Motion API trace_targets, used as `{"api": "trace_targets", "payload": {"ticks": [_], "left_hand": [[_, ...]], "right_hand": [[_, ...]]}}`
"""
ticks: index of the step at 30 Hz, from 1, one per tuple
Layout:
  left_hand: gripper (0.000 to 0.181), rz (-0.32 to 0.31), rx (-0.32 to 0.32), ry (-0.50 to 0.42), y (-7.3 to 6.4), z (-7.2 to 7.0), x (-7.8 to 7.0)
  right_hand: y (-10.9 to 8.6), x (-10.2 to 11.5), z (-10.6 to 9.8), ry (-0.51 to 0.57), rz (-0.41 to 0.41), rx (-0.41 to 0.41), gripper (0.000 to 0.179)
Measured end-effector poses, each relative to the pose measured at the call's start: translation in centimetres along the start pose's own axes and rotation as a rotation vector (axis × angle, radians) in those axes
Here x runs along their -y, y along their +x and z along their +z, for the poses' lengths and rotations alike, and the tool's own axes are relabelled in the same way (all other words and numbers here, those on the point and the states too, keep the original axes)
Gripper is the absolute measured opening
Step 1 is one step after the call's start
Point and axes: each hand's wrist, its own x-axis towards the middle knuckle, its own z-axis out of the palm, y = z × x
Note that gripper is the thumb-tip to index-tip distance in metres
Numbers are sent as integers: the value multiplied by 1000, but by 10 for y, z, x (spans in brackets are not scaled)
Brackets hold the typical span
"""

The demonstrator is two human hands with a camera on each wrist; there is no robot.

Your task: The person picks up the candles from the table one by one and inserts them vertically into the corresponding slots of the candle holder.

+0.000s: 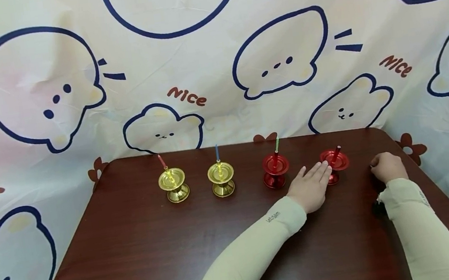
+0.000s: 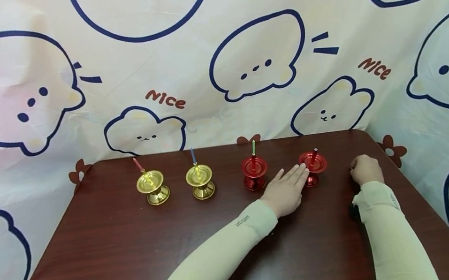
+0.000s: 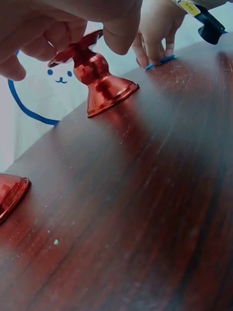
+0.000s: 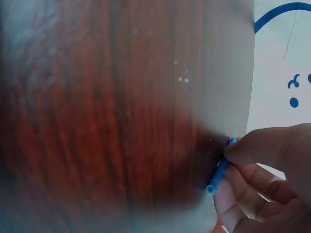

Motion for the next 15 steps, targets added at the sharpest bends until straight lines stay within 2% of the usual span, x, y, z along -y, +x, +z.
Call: {"api": "trace_targets", "payload": {"ticks": [5, 15], "left_hand": [[55, -2, 6, -7, 1, 2, 0], [66, 6, -2, -9, -2, 2, 2]], "right_hand": [[-1, 2, 5, 16, -14, -26, 23], [-3, 13, 11, 96, 23, -82, 26]]}}
